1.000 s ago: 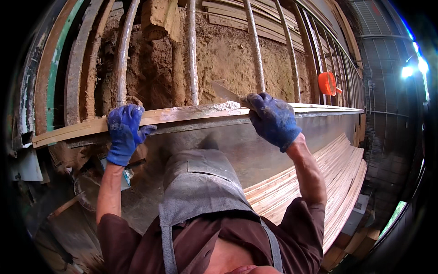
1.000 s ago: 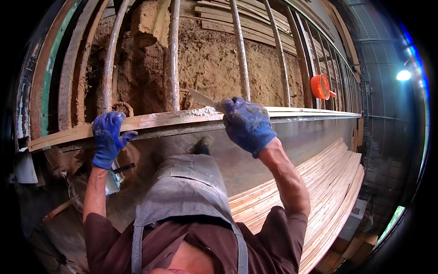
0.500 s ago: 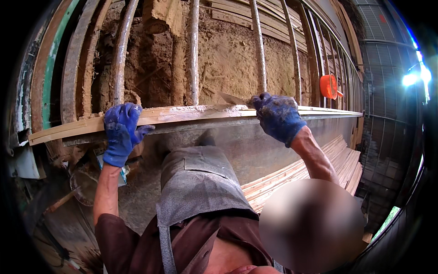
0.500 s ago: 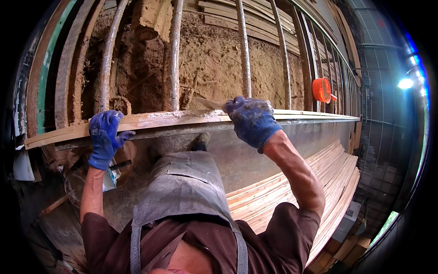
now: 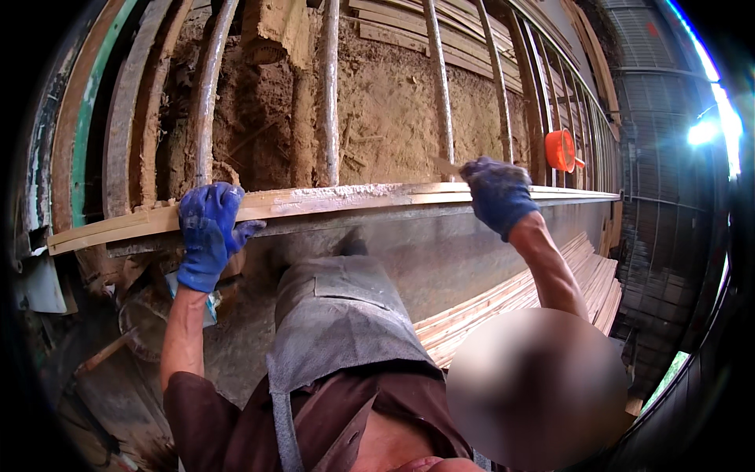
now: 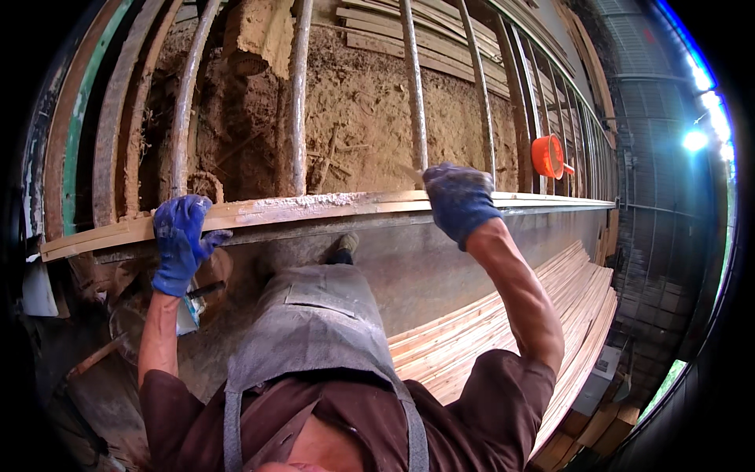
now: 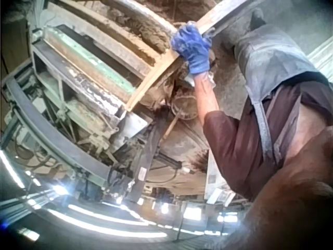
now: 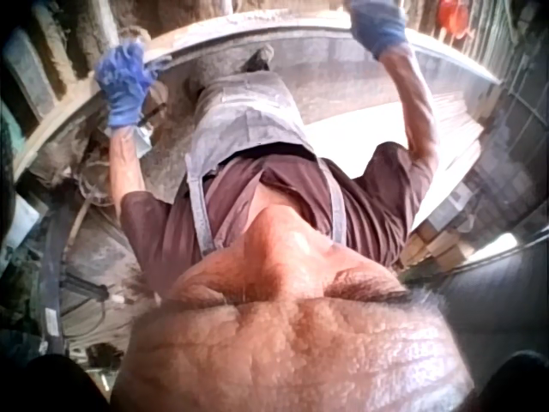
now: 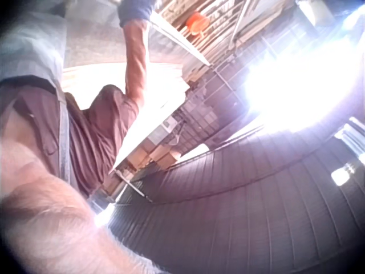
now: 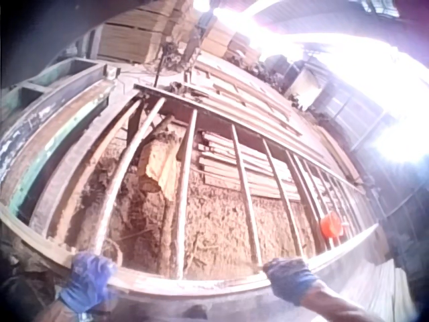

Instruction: The person picks up a long wooden plank and places it on a metal rack. They then use a trowel to scoop a white substance from an orange bucket and spread it evenly along the length of the plank.

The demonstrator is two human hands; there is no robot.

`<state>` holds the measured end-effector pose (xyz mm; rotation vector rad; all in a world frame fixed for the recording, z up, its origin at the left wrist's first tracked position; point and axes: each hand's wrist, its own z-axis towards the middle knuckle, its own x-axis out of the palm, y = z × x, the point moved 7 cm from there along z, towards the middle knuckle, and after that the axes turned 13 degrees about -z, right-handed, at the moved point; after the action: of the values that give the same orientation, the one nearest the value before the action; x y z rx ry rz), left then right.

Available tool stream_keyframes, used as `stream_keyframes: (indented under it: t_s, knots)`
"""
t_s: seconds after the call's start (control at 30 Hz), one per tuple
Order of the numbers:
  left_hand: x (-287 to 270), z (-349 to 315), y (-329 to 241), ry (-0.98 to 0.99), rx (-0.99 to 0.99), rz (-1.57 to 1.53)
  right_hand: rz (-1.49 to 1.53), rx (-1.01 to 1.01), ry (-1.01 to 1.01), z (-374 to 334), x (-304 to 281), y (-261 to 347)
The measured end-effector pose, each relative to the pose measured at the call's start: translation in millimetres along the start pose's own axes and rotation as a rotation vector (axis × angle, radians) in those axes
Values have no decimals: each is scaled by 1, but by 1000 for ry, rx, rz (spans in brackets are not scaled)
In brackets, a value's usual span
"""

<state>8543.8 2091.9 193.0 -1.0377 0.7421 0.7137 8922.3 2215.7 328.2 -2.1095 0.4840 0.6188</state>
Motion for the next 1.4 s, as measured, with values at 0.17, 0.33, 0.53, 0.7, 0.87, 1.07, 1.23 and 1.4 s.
stream_keyframes:
  t_s: [0.17,0.33,0.53,0.7,0.87,1.07,1.23,1.4]
  knots:
    - [2,-3,0,-41,14,45,162,82,-341,-22,-36,-26]
    - [5,0,-3,-39,0,80,392,132,-376,-40,-23,-45]
    - [7,-1,-2,9,4,99,648,166,-338,-31,22,-69]
    - [4,-7,0,59,-44,103,687,-64,-418,7,5,-54]
    - [1,6,-2,57,-37,109,577,-405,-471,27,-43,1]
    - [6,6,3,101,-70,16,312,-626,-552,22,-94,82]
    - [6,7,4,104,-83,-42,400,-546,-379,17,-92,97]
    - [9,-1,9,104,-75,-37,217,-483,-326,17,-76,71]
